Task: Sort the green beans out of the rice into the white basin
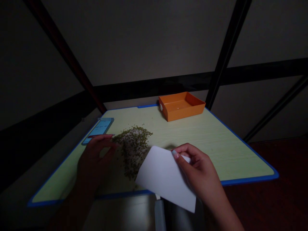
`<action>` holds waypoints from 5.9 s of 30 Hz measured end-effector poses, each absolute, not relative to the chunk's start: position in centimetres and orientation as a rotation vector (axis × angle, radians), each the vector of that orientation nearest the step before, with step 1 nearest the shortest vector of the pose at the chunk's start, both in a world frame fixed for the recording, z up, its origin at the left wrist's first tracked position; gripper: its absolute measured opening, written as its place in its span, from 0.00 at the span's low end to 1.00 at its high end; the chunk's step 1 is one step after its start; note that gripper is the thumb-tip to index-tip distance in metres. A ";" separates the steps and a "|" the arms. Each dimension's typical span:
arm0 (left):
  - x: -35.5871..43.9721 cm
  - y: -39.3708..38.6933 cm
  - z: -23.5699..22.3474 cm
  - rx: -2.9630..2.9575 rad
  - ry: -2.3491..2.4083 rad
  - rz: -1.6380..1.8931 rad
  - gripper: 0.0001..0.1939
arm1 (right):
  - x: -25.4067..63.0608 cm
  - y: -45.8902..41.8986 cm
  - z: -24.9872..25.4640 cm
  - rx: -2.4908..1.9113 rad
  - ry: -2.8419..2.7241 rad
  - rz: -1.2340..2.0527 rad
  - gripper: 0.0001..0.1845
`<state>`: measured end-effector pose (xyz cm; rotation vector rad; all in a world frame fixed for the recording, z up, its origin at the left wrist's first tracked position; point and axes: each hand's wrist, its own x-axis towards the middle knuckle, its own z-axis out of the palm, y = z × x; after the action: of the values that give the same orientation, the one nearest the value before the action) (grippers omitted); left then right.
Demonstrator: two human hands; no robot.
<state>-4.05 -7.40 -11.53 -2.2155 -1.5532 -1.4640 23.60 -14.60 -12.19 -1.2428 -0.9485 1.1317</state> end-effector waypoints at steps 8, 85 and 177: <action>-4.0 -7.4 -11.5 -2.220 -1.575 -1.473 0.06 | 23.6 -14.4 -12.4 -1.256 -0.995 1.099 0.18; -3.3 -7.8 -11.3 -2.266 -1.471 -1.495 0.07 | 23.2 -15.0 -12.9 -1.368 -1.150 0.826 0.08; -2.9 -8.3 -11.1 -2.274 -1.541 -1.509 0.08 | 23.3 -15.0 -13.4 -1.401 -1.135 0.763 0.08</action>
<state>-2.90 -8.28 -11.13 -2.2736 -1.5413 -1.5090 23.25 -14.95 -13.37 -1.4013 -1.1346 0.7635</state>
